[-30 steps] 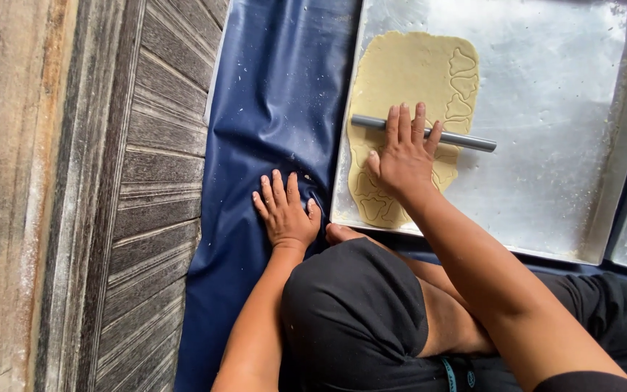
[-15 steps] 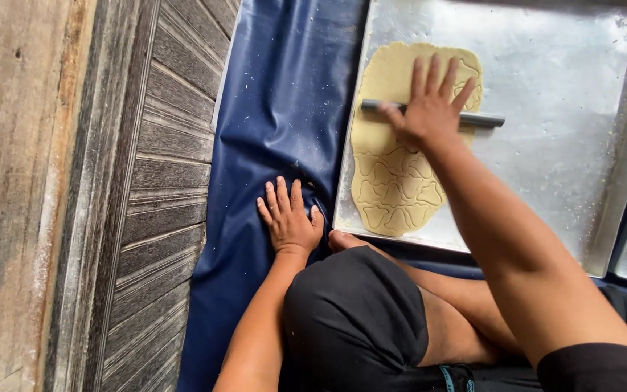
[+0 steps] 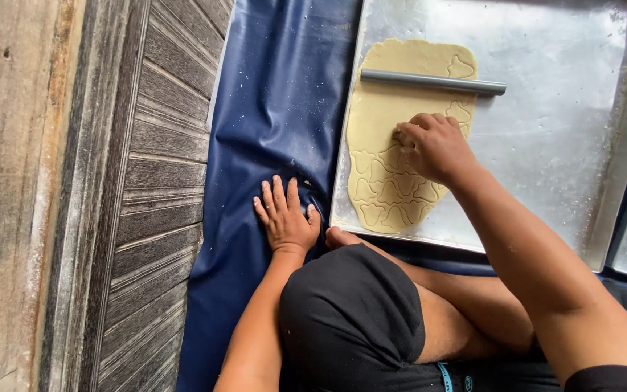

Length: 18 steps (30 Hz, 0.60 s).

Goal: Using a heart-shaped mold and a metal rod to cut shapes out of a rolled-out sheet of dough on a metal tray.

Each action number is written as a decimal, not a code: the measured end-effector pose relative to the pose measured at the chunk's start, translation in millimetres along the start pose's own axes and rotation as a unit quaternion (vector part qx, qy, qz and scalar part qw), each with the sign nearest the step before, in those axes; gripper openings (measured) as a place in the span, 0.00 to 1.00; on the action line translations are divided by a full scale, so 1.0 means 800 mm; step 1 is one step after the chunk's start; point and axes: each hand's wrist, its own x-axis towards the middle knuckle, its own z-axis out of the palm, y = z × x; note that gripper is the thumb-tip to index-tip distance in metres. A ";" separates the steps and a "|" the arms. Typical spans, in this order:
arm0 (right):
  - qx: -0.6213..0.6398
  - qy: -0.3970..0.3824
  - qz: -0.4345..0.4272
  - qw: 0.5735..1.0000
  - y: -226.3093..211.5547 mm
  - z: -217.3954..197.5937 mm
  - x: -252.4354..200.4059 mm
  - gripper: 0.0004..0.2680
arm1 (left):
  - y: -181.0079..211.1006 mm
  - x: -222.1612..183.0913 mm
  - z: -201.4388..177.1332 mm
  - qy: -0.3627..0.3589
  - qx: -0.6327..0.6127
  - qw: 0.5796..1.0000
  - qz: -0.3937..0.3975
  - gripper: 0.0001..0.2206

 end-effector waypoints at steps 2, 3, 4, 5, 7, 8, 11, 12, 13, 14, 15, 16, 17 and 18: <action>-0.018 -0.014 -0.011 1.000 0.002 -0.008 0.006 0.19 | 0.001 0.001 -0.001 0.003 -0.001 1.000 0.000 0.35; -0.027 -0.037 -0.028 0.999 0.002 -0.014 0.011 0.18 | 0.002 0.001 -0.001 0.003 -0.001 1.000 0.000 0.35; -0.035 -0.062 -0.045 0.996 0.001 -0.018 0.015 0.16 | 0.001 0.000 -0.003 0.002 0.001 1.000 -0.001 0.35; -0.034 -0.062 -0.045 0.996 -0.003 -0.030 0.021 0.16 | 0.001 0.000 -0.003 0.002 0.001 1.000 -0.001 0.35; -0.010 -0.131 -0.019 0.991 -0.008 -0.054 0.034 0.17 | 0.001 0.001 -0.002 0.002 0.002 1.000 0.001 0.35; -0.008 -0.134 -0.017 0.991 -0.003 -0.051 0.025 0.17 | 0.001 -0.001 -0.002 -0.002 0.001 1.000 0.001 0.35; 0.144 -0.004 0.025 0.989 0.017 -0.039 0.001 0.21 | 0.002 0.000 -0.003 0.001 0.001 1.000 -0.001 0.35; 0.175 0.002 0.051 0.983 0.025 -0.032 -0.009 0.21 | 0.002 0.001 -0.003 0.000 0.001 1.000 -0.001 0.35; 0.205 0.008 0.078 0.976 0.033 -0.025 -0.019 0.21 | 0.002 0.002 -0.004 0.000 0.001 1.000 0.000 0.35; 0.204 0.009 0.077 0.976 0.046 -0.015 -0.021 0.21 | 0.002 0.002 -0.004 0.001 0.000 1.000 0.000 0.35; 0.163 0.049 0.076 0.982 0.060 -0.006 -0.024 0.16 | 0.002 0.002 -0.004 0.000 -0.001 1.000 -0.001 0.35; 0.123 0.088 0.076 0.986 0.072 0.005 -0.027 0.11 | 0.001 0.001 -0.005 -0.003 -0.001 1.000 -0.001 0.35; 0.124 0.088 0.076 0.985 0.091 0.015 -0.012 0.11 | 0.001 0.003 -0.003 -0.002 0.000 1.000 0.000 0.35; 0.042 0.151 0.061 0.986 0.108 0.025 0.000 0.11 | 0.001 0.002 -0.002 -0.001 0.001 1.000 0.000 0.35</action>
